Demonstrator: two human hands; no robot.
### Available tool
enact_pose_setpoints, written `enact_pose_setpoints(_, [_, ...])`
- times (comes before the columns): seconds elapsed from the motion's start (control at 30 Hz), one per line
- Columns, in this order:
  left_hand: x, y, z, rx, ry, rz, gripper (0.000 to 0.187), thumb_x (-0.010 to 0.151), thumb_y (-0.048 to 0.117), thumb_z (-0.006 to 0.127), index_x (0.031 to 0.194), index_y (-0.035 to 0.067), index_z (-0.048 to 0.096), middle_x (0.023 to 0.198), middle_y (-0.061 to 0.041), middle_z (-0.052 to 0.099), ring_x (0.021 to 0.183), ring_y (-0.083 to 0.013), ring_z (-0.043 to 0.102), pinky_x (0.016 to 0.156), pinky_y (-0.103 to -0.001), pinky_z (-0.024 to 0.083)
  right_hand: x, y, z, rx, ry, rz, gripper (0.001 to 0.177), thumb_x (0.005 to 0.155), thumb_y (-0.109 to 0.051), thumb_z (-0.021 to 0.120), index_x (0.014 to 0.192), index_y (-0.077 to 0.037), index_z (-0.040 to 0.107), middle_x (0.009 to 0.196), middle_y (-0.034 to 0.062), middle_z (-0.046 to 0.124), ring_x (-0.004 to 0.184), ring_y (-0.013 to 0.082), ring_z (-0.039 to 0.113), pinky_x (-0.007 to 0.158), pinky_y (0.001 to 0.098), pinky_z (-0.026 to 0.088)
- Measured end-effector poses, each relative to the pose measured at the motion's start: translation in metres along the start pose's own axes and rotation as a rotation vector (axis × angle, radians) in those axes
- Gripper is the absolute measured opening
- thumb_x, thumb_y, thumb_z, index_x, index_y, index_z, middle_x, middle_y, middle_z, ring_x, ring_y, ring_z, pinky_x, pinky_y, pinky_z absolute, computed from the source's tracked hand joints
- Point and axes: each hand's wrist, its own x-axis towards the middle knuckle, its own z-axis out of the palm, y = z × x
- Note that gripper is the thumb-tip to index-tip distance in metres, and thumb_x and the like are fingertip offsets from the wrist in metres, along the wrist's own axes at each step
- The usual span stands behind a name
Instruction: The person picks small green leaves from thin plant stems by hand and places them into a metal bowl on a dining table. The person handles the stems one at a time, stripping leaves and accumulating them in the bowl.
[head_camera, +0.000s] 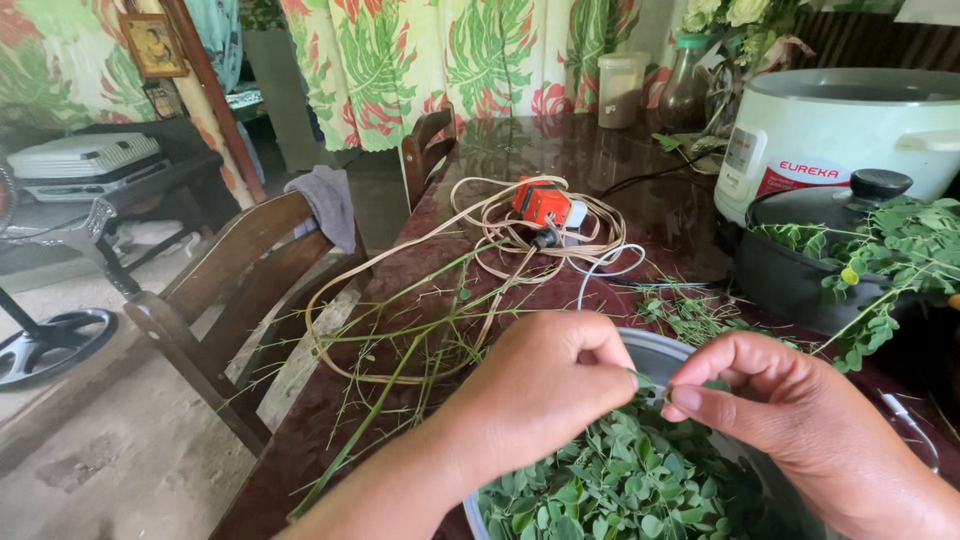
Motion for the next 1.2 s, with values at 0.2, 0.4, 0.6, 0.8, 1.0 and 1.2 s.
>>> enact_pose_setpoints(0.2, [0.002, -0.002, -0.015, -0.056, 0.005, 0.034, 0.014, 0.077, 0.019, 0.068, 0.076, 0.006, 0.070, 0.063, 0.000, 0.065, 0.057, -0.0078, 0.057, 0.051, -0.029, 0.044, 0.001, 0.001, -0.003, 0.050, -0.030, -0.132, 0.014, 0.096, -0.003, 0.071, 0.107, 0.004, 0.068, 0.098, 0.0143, 0.077, 0.094, 0.0217, 0.072, 0.089, 0.0368, 0.056])
enact_pose_setpoints(0.4, [0.004, -0.006, -0.024, -0.042, 0.036, 0.114, 0.011, 0.078, 0.015, 0.069, 0.074, 0.004, 0.069, 0.063, 0.000, 0.065, 0.059, -0.0071, 0.059, 0.053, -0.028, 0.046, -0.002, -0.008, 0.009, 0.027, 0.077, -0.087, 0.012, 0.089, -0.004, 0.071, 0.098, 0.004, 0.072, 0.091, 0.0119, 0.077, 0.088, 0.0191, 0.071, 0.084, 0.0347, 0.056])
enact_pose_setpoints(0.6, [0.004, -0.003, -0.022, -0.051, 0.000, 0.038, 0.012, 0.078, 0.017, 0.069, 0.077, 0.005, 0.070, 0.064, 0.001, 0.068, 0.061, -0.0069, 0.061, 0.055, -0.027, 0.049, -0.004, -0.018, 0.024, -0.081, -0.063, -0.235, 0.020, 0.090, -0.006, 0.075, 0.108, -0.001, 0.072, 0.106, 0.0059, 0.077, 0.102, 0.0140, 0.069, 0.092, 0.0307, 0.054])
enact_pose_setpoints(0.8, [-0.005, 0.003, 0.001, -0.036, -0.052, 0.101, 0.017, 0.080, 0.020, 0.069, 0.080, 0.003, 0.071, 0.068, 0.000, 0.068, 0.064, -0.0068, 0.061, 0.057, -0.028, 0.050, -0.014, -0.012, 0.023, -0.290, -0.110, -0.201, 0.022, 0.089, -0.008, 0.077, 0.110, -0.004, 0.071, 0.106, 0.0038, 0.070, 0.100, 0.0123, 0.064, 0.091, 0.0320, 0.056])
enact_pose_setpoints(1.0, [-0.007, 0.009, -0.002, -0.041, -0.072, 0.082, 0.018, 0.079, 0.020, 0.068, 0.082, 0.003, 0.071, 0.066, -0.001, 0.067, 0.062, -0.0075, 0.061, 0.056, -0.028, 0.050, -0.017, -0.007, 0.011, -0.239, -0.134, -0.119, 0.010, 0.097, -0.010, 0.072, 0.105, -0.004, 0.073, 0.101, 0.0068, 0.071, 0.095, 0.0143, 0.066, 0.089, 0.0337, 0.057])
enact_pose_setpoints(1.2, [-0.009, 0.007, 0.001, -0.032, -0.100, 0.058, 0.018, 0.081, 0.020, 0.066, 0.084, 0.003, 0.071, 0.067, -0.001, 0.068, 0.062, -0.0070, 0.061, 0.056, -0.027, 0.050, -0.020, -0.006, 0.002, -0.357, -0.145, -0.249, 0.011, 0.099, -0.009, 0.066, 0.101, -0.005, 0.076, 0.105, 0.0059, 0.068, 0.100, 0.0178, 0.064, 0.092, 0.0341, 0.057])
